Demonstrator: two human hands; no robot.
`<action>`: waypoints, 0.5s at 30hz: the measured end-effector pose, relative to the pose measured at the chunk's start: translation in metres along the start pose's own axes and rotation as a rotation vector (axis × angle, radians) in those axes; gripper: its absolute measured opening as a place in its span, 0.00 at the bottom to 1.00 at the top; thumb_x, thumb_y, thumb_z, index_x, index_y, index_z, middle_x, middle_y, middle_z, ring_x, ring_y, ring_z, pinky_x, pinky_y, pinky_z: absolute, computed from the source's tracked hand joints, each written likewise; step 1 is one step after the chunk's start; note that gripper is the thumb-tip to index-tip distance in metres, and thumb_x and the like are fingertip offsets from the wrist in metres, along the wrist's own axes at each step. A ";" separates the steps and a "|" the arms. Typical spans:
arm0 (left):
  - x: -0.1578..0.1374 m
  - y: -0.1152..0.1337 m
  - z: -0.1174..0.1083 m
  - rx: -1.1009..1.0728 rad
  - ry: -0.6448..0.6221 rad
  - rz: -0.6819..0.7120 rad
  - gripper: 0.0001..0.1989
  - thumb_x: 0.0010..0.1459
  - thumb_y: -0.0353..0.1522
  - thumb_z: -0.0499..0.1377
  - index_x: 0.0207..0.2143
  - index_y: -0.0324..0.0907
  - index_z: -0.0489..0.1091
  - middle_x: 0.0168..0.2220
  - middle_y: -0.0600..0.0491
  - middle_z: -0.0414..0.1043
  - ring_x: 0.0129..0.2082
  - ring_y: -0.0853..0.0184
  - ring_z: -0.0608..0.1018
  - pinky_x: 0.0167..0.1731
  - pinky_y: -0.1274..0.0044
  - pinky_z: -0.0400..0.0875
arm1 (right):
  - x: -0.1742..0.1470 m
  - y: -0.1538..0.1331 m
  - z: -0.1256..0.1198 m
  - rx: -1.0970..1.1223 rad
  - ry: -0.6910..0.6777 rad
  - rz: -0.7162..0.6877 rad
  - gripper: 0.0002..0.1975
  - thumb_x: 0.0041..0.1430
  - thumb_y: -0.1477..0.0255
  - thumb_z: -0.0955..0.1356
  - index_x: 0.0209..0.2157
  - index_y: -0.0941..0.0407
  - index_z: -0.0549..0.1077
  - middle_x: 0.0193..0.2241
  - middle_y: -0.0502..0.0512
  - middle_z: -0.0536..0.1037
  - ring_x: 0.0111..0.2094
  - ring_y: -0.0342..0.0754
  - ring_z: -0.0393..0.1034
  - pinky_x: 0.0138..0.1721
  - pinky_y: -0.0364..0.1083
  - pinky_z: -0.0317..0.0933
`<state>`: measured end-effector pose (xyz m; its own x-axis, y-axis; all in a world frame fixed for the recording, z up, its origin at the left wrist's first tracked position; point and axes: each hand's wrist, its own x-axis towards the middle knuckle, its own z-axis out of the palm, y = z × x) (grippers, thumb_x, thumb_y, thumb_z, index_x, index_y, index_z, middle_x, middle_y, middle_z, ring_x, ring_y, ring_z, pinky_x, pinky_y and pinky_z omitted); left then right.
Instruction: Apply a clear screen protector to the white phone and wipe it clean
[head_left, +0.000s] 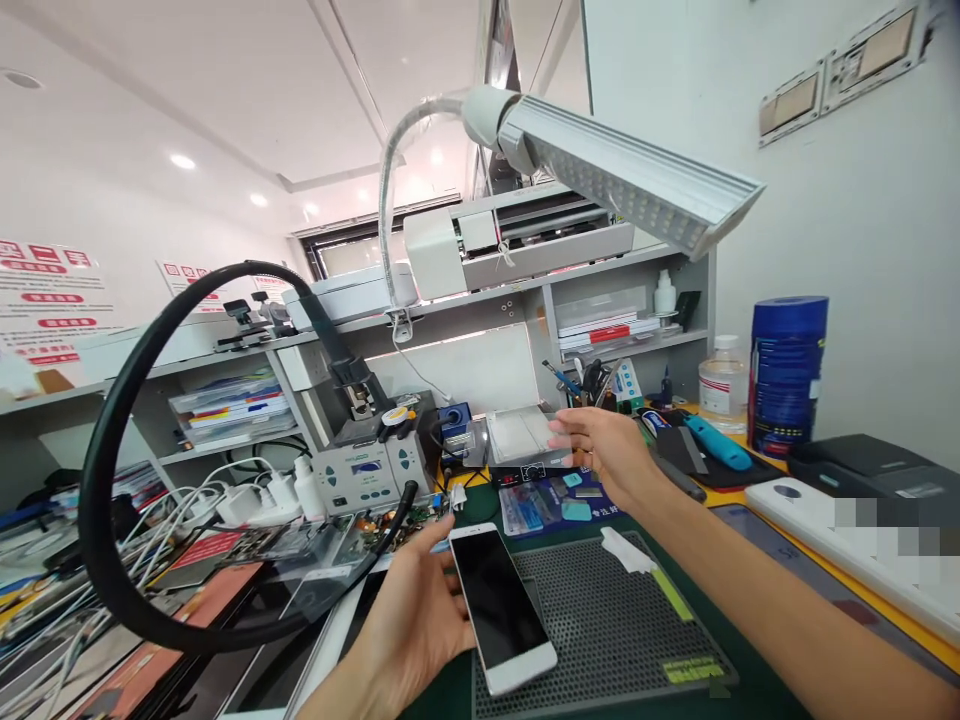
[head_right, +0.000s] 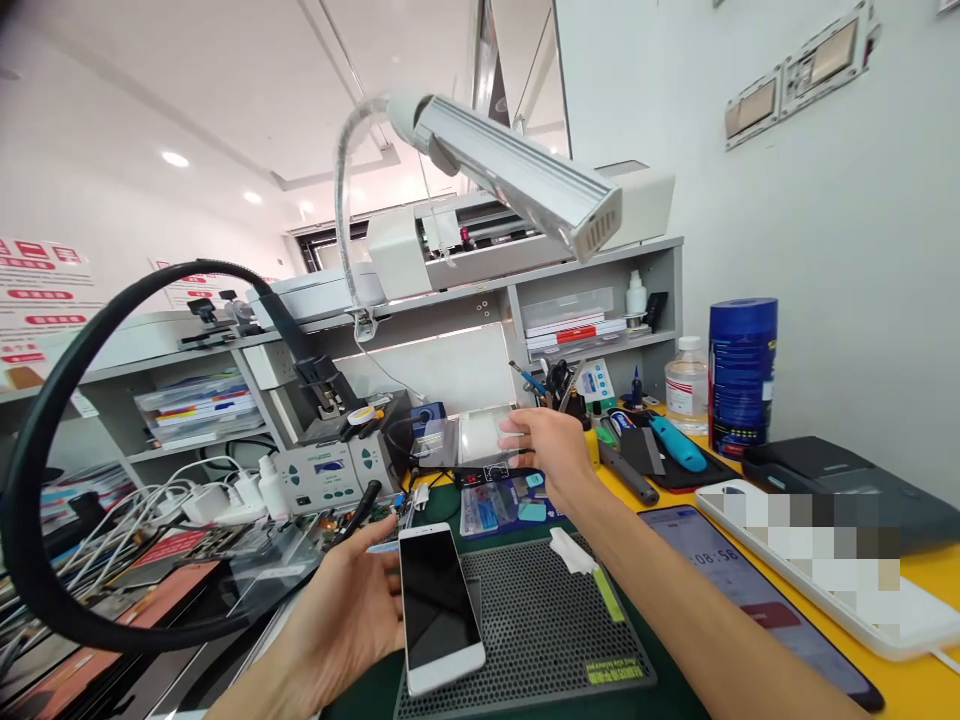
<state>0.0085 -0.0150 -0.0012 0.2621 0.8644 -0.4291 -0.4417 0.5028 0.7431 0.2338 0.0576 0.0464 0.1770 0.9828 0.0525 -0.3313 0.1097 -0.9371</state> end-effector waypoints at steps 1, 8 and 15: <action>0.002 0.001 -0.002 0.067 0.014 0.030 0.20 0.56 0.45 0.58 0.39 0.36 0.67 0.37 0.39 0.76 0.36 0.53 0.81 0.37 0.63 0.76 | 0.001 0.001 -0.001 0.006 -0.022 0.008 0.08 0.52 0.73 0.71 0.35 0.61 0.74 0.38 0.65 0.79 0.29 0.49 0.75 0.20 0.42 0.67; 0.009 0.008 -0.015 0.542 0.153 0.202 0.29 0.56 0.45 0.59 0.53 0.38 0.57 0.24 0.50 0.73 0.16 0.57 0.77 0.13 0.71 0.72 | 0.009 0.007 -0.007 0.007 -0.197 0.076 0.11 0.52 0.71 0.71 0.37 0.61 0.74 0.37 0.65 0.80 0.31 0.49 0.76 0.24 0.41 0.68; 0.004 0.011 -0.022 0.656 0.113 0.199 0.25 0.58 0.37 0.57 0.55 0.37 0.57 0.16 0.51 0.73 0.07 0.61 0.72 0.03 0.81 0.59 | 0.007 0.013 -0.004 -0.039 -0.302 0.065 0.10 0.53 0.68 0.71 0.35 0.60 0.75 0.35 0.62 0.80 0.29 0.47 0.73 0.23 0.41 0.66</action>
<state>-0.0145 -0.0059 -0.0065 0.1230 0.9530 -0.2769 0.1475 0.2584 0.9547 0.2349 0.0653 0.0335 -0.1287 0.9879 0.0869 -0.2963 0.0454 -0.9540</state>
